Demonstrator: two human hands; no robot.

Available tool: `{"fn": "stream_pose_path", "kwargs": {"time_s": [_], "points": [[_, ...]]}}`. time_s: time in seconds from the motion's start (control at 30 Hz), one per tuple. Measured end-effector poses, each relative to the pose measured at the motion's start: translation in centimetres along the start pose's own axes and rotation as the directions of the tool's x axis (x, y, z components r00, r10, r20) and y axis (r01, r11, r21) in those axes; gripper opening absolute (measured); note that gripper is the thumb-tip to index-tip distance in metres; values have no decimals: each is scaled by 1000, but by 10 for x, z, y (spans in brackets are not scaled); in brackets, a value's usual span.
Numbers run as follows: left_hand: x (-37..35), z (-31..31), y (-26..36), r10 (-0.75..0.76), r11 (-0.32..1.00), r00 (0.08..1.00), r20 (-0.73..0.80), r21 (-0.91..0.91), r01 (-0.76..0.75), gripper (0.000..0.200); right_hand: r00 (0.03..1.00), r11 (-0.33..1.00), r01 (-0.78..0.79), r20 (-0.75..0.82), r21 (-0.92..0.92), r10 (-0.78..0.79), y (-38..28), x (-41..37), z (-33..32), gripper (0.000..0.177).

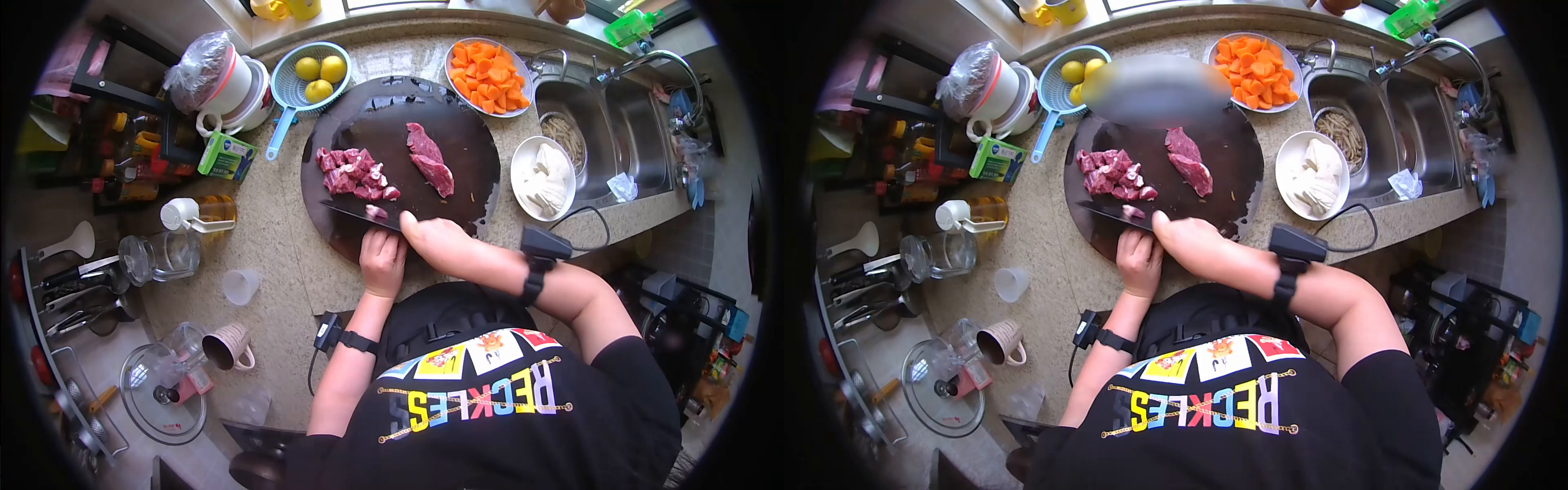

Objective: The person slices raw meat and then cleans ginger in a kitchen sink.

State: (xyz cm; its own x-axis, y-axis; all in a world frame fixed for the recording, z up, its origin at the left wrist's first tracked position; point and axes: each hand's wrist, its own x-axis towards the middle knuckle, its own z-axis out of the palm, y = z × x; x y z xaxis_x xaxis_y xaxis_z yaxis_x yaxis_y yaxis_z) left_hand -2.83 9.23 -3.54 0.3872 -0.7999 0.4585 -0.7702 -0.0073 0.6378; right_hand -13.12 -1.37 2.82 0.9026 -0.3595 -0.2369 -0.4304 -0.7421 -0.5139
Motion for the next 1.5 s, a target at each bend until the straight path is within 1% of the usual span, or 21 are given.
{"fn": "stream_pose_path", "kwargs": {"time_s": [0.03,0.1,0.2,0.3,0.43,0.53,0.57,0.6,0.63,0.73,0.9,0.97,1.1,1.13,1.23,1.27,1.3,1.37,1.4,1.47,1.5], "points": [[0,0,1,5,1000,1000,-17,15,-4,21,999,999,-28,31,-17,28,5,-12,-1,20],[0,1,1,10,999,999,-41,36,-8,21,1000,1000,-14,23,-1,14,13,-30,-9,20],[2,-2,3,12,1000,1000,-15,-2,-12,21,999,996,-36,-25,-84,34,21,-31,-17,24],[6,-17,16,13,1000,999,-43,12,-13,20,996,997,-73,-49,-9,72,18,-34,-24,24],[-6,-15,10,47,999,999,-10,-1,-47,24,998,998,-60,5,-6,60,11,-59,-32,21],[-10,-12,8,25,999,999,20,26,-26,24,998,999,-28,50,-41,30,10,-75,-27,24],[-10,-11,9,10,1000,999,40,24,-11,23,998,999,-34,51,-41,36,9,-78,-27,24],[-10,-10,8,10,1000,999,43,19,-11,23,993,997,-55,99,-54,60,7,-79,-28,23],[-11,-10,7,20,999,1000,22,30,-20,24,986,995,-73,148,-67,82,5,-81,-28,22],[-12,-9,2,21,1000,1000,-17,12,-20,24,977,993,-110,181,-35,114,3,-86,-27,20],[-12,-7,-2,17,999,999,-34,-30,-18,25,966,988,-155,206,-9,154,2,-83,-24,18],[-12,-7,-3,34,999,999,-19,20,-33,26,969,988,-155,195,17,148,3,-74,-16,18],[-13,-5,-5,-25,1000,1000,8,-4,25,28,991,994,-101,95,33,98,-13,-22,2,19],[-14,-6,-5,-32,999,999,9,-4,32,28,999,998,-36,42,46,34,-13,-13,6,21],[-11,-7,-2,-25,1000,1000,12,-4,25,29,994,996,-67,86,64,61,-8,-22,-1,15],[-10,-7,-1,-20,1000,1000,15,-20,20,29,994,997,-71,80,30,68,-4,-36,3,15],[-10,-7,-2,-17,999,1000,21,-35,17,29,975,985,-168,150,35,161,-4,-48,-4,15],[-10,-6,-3,-32,999,999,23,-37,33,28,953,979,-203,224,-21,202,4,-71,-8,15],[-9,-6,-5,-25,999,1000,19,-29,25,28,951,979,-201,235,-23,201,4,-67,-10,15],[-13,-6,-5,-17,1000,999,28,-26,18,28,960,977,-205,207,55,189,-2,-48,-12,16],[-12,-4,-6,-19,999,1000,23,-34,20,28,976,989,-146,166,29,140,-4,-31,-5,16]]}}
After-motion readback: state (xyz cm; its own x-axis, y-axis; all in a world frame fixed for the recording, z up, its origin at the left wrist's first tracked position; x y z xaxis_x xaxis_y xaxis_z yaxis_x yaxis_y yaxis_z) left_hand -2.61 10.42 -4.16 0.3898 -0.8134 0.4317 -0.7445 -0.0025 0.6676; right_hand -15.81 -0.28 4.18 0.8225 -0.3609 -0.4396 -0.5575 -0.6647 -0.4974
